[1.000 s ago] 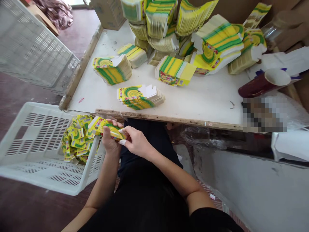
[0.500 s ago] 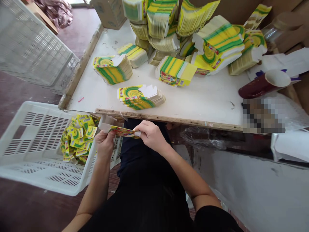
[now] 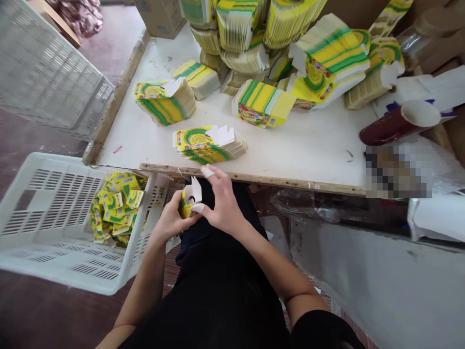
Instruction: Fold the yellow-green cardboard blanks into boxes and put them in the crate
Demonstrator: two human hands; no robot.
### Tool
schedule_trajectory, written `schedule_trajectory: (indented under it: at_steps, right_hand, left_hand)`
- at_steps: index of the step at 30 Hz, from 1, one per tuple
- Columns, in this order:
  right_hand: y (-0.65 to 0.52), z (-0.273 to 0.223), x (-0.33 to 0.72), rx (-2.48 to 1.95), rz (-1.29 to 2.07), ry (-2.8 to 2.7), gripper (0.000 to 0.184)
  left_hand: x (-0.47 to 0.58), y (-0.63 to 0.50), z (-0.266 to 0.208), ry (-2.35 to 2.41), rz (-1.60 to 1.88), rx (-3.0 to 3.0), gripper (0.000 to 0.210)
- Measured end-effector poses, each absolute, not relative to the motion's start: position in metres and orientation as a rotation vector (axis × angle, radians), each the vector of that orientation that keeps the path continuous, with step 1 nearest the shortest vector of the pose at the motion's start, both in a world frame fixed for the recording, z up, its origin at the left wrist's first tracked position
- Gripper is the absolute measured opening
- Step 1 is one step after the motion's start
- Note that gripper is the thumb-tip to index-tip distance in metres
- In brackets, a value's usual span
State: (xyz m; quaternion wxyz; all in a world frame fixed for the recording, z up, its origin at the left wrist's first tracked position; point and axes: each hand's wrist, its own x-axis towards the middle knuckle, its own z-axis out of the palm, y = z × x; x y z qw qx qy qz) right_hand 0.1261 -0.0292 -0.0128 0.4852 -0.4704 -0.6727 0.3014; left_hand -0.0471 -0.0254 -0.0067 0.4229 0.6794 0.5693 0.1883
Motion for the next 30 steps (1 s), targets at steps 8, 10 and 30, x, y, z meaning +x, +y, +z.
schedule_trajectory:
  at_steps: [8, 10, 30]
  right_hand:
    - [-0.025, -0.031, 0.113, -0.895, 1.926, -0.927, 0.052]
    - [-0.025, -0.033, 0.114, -0.927, 1.88, -0.916, 0.059]
    - [-0.018, -0.032, 0.145, -1.074, 0.958, -1.992, 0.04]
  left_hand:
    - [-0.033, -0.039, -0.019, 1.309, 0.878, 2.082, 0.062]
    - [-0.031, -0.04, -0.022, 1.293, 0.955, 2.103, 0.059]
    - [-0.036, -0.035, -0.024, 1.651, 0.667, 1.85, 0.046]
